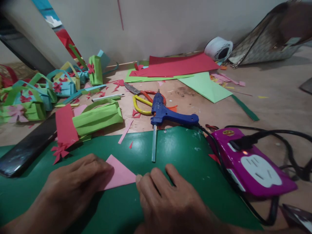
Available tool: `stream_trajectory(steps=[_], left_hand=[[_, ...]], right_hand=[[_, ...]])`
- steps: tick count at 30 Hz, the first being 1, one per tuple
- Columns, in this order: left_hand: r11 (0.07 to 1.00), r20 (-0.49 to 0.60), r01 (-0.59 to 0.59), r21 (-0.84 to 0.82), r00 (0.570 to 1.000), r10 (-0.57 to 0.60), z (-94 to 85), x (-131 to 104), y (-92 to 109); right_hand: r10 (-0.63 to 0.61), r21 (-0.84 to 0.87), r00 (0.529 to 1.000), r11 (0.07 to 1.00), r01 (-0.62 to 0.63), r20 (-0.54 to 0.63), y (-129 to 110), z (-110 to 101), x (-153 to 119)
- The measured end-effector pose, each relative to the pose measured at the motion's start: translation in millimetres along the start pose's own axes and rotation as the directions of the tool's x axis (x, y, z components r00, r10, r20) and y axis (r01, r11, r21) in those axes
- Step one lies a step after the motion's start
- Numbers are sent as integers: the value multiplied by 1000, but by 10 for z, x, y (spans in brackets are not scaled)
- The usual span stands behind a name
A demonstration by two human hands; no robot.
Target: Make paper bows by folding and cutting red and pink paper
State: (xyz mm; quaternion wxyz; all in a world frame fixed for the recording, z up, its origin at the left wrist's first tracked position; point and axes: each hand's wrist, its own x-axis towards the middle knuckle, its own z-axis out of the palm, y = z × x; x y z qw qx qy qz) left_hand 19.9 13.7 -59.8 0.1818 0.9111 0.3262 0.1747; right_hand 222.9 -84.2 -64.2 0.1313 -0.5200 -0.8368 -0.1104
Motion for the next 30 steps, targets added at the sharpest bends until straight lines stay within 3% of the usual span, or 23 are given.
stream_trajectory(steps=[3,6,8,11,14,18,20,24,30], left_hand=[[1000,25,20,3,999,-20,0,-4,-22],[994,-7,14,112,1000,-13,-7,1,-30],[969,-26,-145,197,988,153,-24,9,-26],[893,-20,-382,237,917,398,-62,0,-20],[841,16,-460,283,879,476,-94,-64,-47],[768,25,-534,353,826,563,-86,-182,-110],[761,36,-541,358,822,568,-62,-204,-120],[795,29,-486,362,859,511,-36,-174,-84],[822,179,-444,357,896,407,-169,-280,-36]], right_hand=[[-13,-2,1000,1000,13,0,0,-9,-21],[-29,-3,1000,1000,29,1,7,-8,-27],[-38,-5,999,999,38,-12,17,6,-11],[-91,1,992,996,92,-85,39,46,36],[-137,50,981,988,146,-140,63,79,76],[-164,87,980,981,175,-114,89,72,100],[-196,105,976,973,206,-97,100,48,113],[-222,142,975,965,219,0,115,-2,146],[-225,76,974,972,223,17,114,-63,150]])
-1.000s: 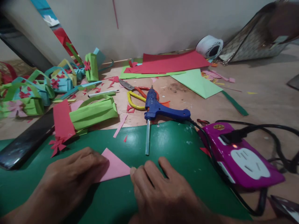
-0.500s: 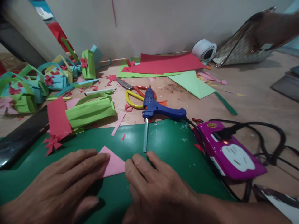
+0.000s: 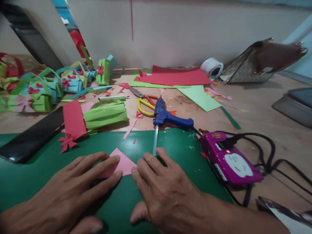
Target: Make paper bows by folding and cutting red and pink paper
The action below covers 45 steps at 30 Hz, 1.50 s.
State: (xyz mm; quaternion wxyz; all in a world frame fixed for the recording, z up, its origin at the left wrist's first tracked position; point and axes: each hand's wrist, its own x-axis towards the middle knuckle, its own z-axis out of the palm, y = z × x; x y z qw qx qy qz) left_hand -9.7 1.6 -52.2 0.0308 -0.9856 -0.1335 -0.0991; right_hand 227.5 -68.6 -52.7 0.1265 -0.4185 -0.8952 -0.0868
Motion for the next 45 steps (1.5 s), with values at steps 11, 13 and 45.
stream_trajectory(steps=[11,13,45], left_hand=[[994,-26,62,95,998,-60,-98,-448,-79],[995,-34,68,67,997,-65,-109,-454,-79],[968,-123,141,-208,978,-169,-116,-306,-85]], right_hand=[[-24,-83,1000,996,25,4,-27,-76,-27],[-44,-92,999,995,46,25,-16,-96,-46],[-154,-480,959,839,255,240,-198,-145,351]])
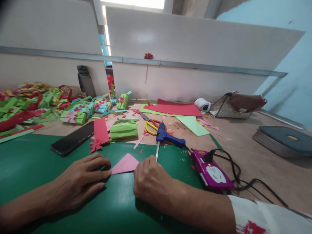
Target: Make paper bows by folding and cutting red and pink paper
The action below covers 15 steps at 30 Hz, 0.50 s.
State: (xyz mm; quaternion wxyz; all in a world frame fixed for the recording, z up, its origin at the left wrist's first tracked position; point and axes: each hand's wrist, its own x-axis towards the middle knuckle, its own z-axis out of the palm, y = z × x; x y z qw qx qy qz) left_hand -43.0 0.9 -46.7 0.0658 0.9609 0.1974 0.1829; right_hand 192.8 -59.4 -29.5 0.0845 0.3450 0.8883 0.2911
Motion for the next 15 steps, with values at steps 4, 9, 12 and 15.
stream_trajectory(steps=[4,9,12,15], left_hand=[[978,-237,20,208,971,30,67,75,39],[926,-253,-154,344,935,249,89,273,112],[995,-261,8,96,965,17,3,374,108],[766,-92,382,-517,865,-494,-106,455,128]], right_hand=[[49,-13,998,999,-50,-47,3,-52,-5],[120,2,971,992,-123,-205,-21,-115,31],[214,117,913,976,-184,-347,102,-195,-8],[266,263,805,954,-142,-530,289,-284,-70]])
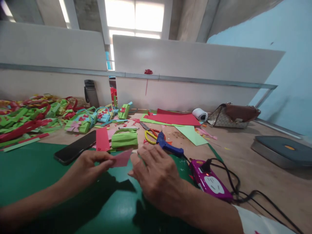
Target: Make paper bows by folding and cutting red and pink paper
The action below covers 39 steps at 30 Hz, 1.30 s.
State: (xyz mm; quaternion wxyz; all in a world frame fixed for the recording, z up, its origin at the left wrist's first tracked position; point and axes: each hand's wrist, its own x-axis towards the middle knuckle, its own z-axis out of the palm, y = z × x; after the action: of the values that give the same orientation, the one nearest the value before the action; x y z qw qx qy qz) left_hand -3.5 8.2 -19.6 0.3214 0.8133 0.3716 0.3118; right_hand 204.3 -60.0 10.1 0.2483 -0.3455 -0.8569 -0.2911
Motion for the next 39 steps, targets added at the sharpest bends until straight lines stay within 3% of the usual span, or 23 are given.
stream_trajectory(steps=[1,2,4,6,12,14,15,16,17,18,19,20,22,24,25,33,39], left_hand=[[959,57,190,-210,982,-182,-4,12,36],[861,143,333,-385,943,-301,1,16,69],[637,287,490,-595,870,-401,41,10,111],[502,365,542,-675,835,-410,103,-8,114],[467,484,619,-631,785,-387,221,-37,53],[578,495,623,-527,778,-386,181,-41,50],[700,456,573,-426,804,-380,145,-46,43],[853,351,432,-294,879,-324,100,-53,29],[956,219,253,-145,951,-219,52,-64,7],[998,100,63,-6,993,-62,5,-78,-21],[988,85,-125,89,990,117,-36,-94,-52],[943,142,-307,131,947,289,-69,-112,-81],[885,348,-442,150,861,371,-101,-146,-122],[865,467,-480,150,805,366,-91,-171,-134],[869,490,-473,147,798,351,-75,-178,-134],[954,357,-272,125,909,213,126,-196,-199],[960,316,-258,107,925,213,154,-197,-221]], right_hand=[[-2,33,998,999,4,-59,40,-22,10],[-18,61,996,998,24,-90,65,-24,13],[-52,104,995,993,61,-89,67,35,0],[-72,143,997,987,77,-37,25,147,-32],[-72,180,997,981,68,14,-71,376,-100],[-77,186,996,980,69,37,-77,402,-112],[-71,183,996,981,60,55,-82,417,-121],[-59,184,994,982,41,90,-88,436,-133],[-43,190,989,982,15,142,-96,457,-146],[-25,202,980,979,-16,199,-105,478,-161],[-8,217,968,975,-49,253,-113,498,-175],[6,233,955,969,-79,297,-121,515,-187],[31,256,934,958,-129,355,-131,530,-204],[62,286,916,940,-187,395,-132,521,-212],[82,306,903,925,-226,421,-130,511,-213],[193,437,775,732,-522,602,-99,455,-212],[194,427,770,738,-522,608,-87,485,-194]])
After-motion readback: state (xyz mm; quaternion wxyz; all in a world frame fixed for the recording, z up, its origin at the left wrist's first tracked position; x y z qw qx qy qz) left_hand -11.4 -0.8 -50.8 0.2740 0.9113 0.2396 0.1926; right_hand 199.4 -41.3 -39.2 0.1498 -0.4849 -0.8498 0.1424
